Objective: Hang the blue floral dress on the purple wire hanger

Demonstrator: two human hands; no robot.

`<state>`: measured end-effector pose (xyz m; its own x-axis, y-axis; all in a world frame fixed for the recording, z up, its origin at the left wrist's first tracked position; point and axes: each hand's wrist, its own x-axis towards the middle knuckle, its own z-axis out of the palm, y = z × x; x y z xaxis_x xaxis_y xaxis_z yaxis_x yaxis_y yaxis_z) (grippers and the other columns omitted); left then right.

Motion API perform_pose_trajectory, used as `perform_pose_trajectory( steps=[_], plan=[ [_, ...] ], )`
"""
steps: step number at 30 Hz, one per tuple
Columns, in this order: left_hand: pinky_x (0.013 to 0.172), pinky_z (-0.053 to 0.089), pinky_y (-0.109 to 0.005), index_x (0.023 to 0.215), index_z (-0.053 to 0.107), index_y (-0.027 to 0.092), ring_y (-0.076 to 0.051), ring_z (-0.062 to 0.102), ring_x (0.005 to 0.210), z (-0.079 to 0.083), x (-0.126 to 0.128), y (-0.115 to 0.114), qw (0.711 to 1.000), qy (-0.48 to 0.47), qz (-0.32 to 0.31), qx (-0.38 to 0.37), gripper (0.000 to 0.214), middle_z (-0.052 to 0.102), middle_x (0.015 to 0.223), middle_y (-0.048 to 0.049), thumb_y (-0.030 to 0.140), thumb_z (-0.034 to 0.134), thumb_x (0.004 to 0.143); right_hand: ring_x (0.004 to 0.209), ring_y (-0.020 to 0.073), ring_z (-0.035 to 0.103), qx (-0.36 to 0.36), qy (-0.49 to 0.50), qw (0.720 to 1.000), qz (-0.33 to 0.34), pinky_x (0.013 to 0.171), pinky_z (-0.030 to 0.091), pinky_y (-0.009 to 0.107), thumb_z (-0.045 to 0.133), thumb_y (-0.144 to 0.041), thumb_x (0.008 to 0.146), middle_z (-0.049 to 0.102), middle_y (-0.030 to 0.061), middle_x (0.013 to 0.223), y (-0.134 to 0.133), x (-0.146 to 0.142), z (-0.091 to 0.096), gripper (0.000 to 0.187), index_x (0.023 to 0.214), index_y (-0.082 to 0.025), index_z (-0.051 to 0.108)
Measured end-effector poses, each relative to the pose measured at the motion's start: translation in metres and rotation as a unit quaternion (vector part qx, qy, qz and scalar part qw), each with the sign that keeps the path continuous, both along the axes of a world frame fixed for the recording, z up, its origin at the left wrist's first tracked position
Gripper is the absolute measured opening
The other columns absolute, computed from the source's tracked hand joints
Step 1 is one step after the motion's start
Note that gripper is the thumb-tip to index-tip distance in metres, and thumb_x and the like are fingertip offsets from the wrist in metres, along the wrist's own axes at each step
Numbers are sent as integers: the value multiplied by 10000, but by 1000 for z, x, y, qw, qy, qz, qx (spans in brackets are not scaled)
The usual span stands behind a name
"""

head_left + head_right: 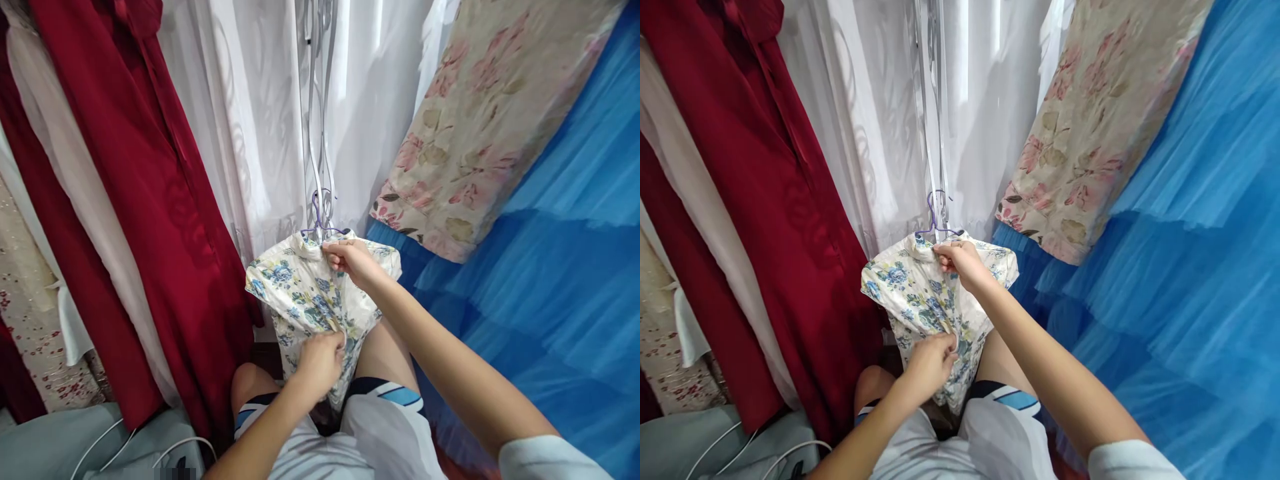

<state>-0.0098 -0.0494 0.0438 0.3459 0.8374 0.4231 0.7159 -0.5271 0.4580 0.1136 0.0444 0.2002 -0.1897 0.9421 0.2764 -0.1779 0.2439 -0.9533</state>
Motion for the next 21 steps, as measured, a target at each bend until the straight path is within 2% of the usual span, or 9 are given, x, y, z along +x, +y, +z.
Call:
perform_pose_trajectory(
  steps=[2, 4, 6, 8, 10, 13, 16, 19, 21],
  plan=[
    [698, 436, -290, 870, 665, 222, -205, 616, 773, 24, -18, 13, 996, -72, -8, 53, 49, 663, 857, -48, 202, 643, 831, 422, 69, 400, 21, 7, 1000, -10, 429, 293, 230, 747, -346, 738, 432, -46, 480, -8, 0, -5, 313, 607, -175, 520],
    [807, 470, -304, 1110, 650, 227, -198, 621, 863, 57, -33, 28, 976, -162, 9, 148, 222, 654, 1007, -67, 249, 596, 896, 412, 72, 401, 38, 12, 999, -20, 428, 292, 234, 752, -365, 743, 427, -48, 460, -17, 0, -10, 357, 578, -185, 492],
    [883, 473, -317, 1312, 561, 236, -192, 614, 945, 91, -43, 44, 945, -213, 30, 245, 368, 617, 1143, -91, 262, 532, 945, 408, 82, 413, 57, 8, 998, -27, 423, 290, 235, 750, -379, 749, 435, -46, 448, -24, -1, -14, 356, 584, -189, 499],
    [930, 462, -319, 1259, 609, 258, -189, 611, 1019, 118, -47, 60, 947, -169, -13, 275, 311, 619, 1169, -77, 276, 505, 966, 402, 89, 417, 76, 4, 997, -33, 426, 307, 237, 737, -388, 762, 446, -50, 440, -26, -4, -19, 312, 635, -187, 535],
    [892, 471, -295, 1112, 677, 248, -174, 626, 987, 135, -45, 72, 955, -111, -60, 267, 235, 659, 1078, -51, 270, 484, 979, 390, 91, 406, 93, -11, 994, -53, 432, 322, 240, 717, -404, 773, 454, -55, 431, -22, -8, -25, 289, 683, -185, 551],
    [823, 473, -266, 976, 684, 210, -161, 634, 902, 146, -44, 82, 955, -86, -63, 275, 216, 677, 953, -37, 259, 474, 983, 383, 86, 368, 113, -59, 984, -122, 424, 278, 237, 697, -400, 768, 454, -59, 435, -11, -14, -43, 268, 710, -185, 547],
    [829, 466, -260, 945, 663, 185, -163, 627, 894, 154, -63, 93, 937, -155, 1, 314, 217, 673, 924, -42, 283, 473, 983, 410, 91, 362, 123, -121, 973, -151, 432, 239, 237, 666, -369, 777, 461, -48, 470, -5, -18, -64, 244, 686, -192, 524],
    [820, 465, -254, 909, 659, 168, -163, 624, 867, 150, -106, 114, 901, -276, 105, 319, 215, 672, 892, -41, 320, 513, 955, 437, 102, 380, 122, -150, 973, -122, 447, 245, 236, 635, -373, 799, 471, -38, 499, -12, -19, -79, 251, 673, -199, 504],
    [834, 460, -248, 873, 659, 159, -160, 618, 874, 135, -135, 129, 853, -405, 167, 284, 182, 668, 885, -39, 304, 555, 913, 449, 105, 387, 117, -158, 975, -99, 452, 249, 235, 635, -378, 796, 475, -36, 510, -21, -21, -83, 257, 669, -200, 501]
  ],
)
